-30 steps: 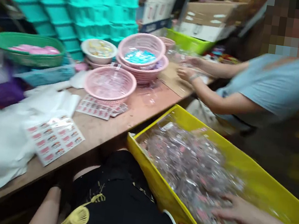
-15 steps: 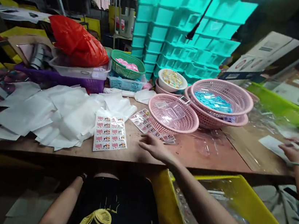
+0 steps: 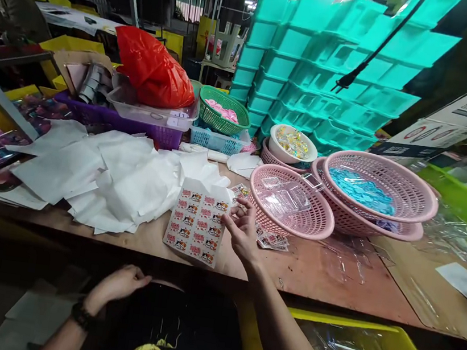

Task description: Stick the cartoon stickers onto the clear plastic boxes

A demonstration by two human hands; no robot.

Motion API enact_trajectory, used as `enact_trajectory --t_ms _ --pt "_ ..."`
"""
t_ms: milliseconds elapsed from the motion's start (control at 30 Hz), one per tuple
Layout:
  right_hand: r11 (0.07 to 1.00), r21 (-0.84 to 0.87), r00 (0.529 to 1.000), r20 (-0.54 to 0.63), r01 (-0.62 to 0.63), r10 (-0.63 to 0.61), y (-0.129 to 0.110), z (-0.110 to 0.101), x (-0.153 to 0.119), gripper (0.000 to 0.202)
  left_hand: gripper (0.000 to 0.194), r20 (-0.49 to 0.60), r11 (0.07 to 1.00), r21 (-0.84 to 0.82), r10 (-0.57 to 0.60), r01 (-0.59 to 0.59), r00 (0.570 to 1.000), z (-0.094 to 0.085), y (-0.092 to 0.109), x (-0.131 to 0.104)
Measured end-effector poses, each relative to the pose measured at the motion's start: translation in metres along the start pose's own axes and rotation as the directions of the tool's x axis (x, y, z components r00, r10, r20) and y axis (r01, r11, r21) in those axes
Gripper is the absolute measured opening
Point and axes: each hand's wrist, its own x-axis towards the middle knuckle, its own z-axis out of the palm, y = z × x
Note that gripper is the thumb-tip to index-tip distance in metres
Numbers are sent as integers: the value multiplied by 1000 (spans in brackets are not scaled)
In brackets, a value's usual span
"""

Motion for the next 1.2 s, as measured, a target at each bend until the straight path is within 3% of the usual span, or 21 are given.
enact_trajectory --t_ms 33,100,133,167,200,233,300,367,467,533,567,600,667,700,733,767,800,900,967,1067,1200 --pt "998 17 998 16 54 -54 -5 -2 -12 57 44 4 996 -90 17 -17 1000 -1 6 -5" --pt "991 13 991 33 131 -131 -15 -4 -35 55 52 -152 924 -351 101 -149 983 -5 26 -13" --pt "987 7 986 38 161 -161 -20 -5 -46 54 52 -331 844 -435 173 -312 928 -7 40 -15" --pt "982 6 981 49 188 -188 -24 -5 -56 54 60 -538 757 -447 198 -477 819 -9 55 -17" --pt "978 10 976 71 207 -208 -27 -6 -65 53 74 -634 694 -435 216 -574 743 -10 70 -16" --pt "977 14 971 104 214 -214 -30 -8 -72 52 81 -639 638 -463 241 -616 730 -10 85 -15" --pt "984 12 967 182 179 -178 -34 -13 -83 51 64 -459 535 -643 304 -548 835 -8 111 -10" --pt "993 -19 968 223 120 -113 -37 -22 -88 53 52 -306 472 -764 333 -439 892 -3 128 -4" --pt "986 -150 981 188 75 -46 -38 -34 -88 48 52 -209 484 -799 332 -357 920 8 137 1" --pt "956 -279 991 121 90 -58 -38 -39 -85 32 57 -272 566 -718 307 -405 912 13 136 2" --pt "936 -337 993 78 105 -84 -38 -41 -84 26 60 -393 619 -618 290 -485 872 13 135 2" --pt "914 -386 992 37 126 -121 -38 -42 -83 24 65 -553 673 -461 292 -579 780 13 135 1" --pt "872 -459 980 -15 169 -198 -40 -43 -82 23 79 -774 732 -29 415 -681 479 8 137 -2" --pt "851 -489 974 -16 191 -227 -42 -43 -81 23 85 -767 715 173 529 -677 363 4 140 -5" --pt "832 -511 969 5 215 -247 -44 -43 -81 22 85 -688 670 325 652 -668 319 0 144 -7" --pt "820 -519 965 43 241 -257 -46 -44 -81 22 77 -565 614 413 752 -673 339 -4 149 -9" --pt "819 -511 963 94 263 -251 -48 -44 -80 21 62 -430 569 444 813 -692 392 -8 155 -11" --pt "866 -432 961 218 253 -172 -51 -47 -81 18 16 -133 564 349 821 -749 556 -19 171 -12" --pt "898 -394 971 209 194 -119 -52 -50 -81 20 15 -53 597 264 793 -758 607 -23 179 -8" --pt "907 -400 985 156 130 -73 -55 -52 -82 25 24 -5 632 203 764 -748 645 -25 185 -2" --pt "884 -452 984 174 119 -43 -60 -54 -78 25 29 115 741 90 656 -665 746 -27 184 9"
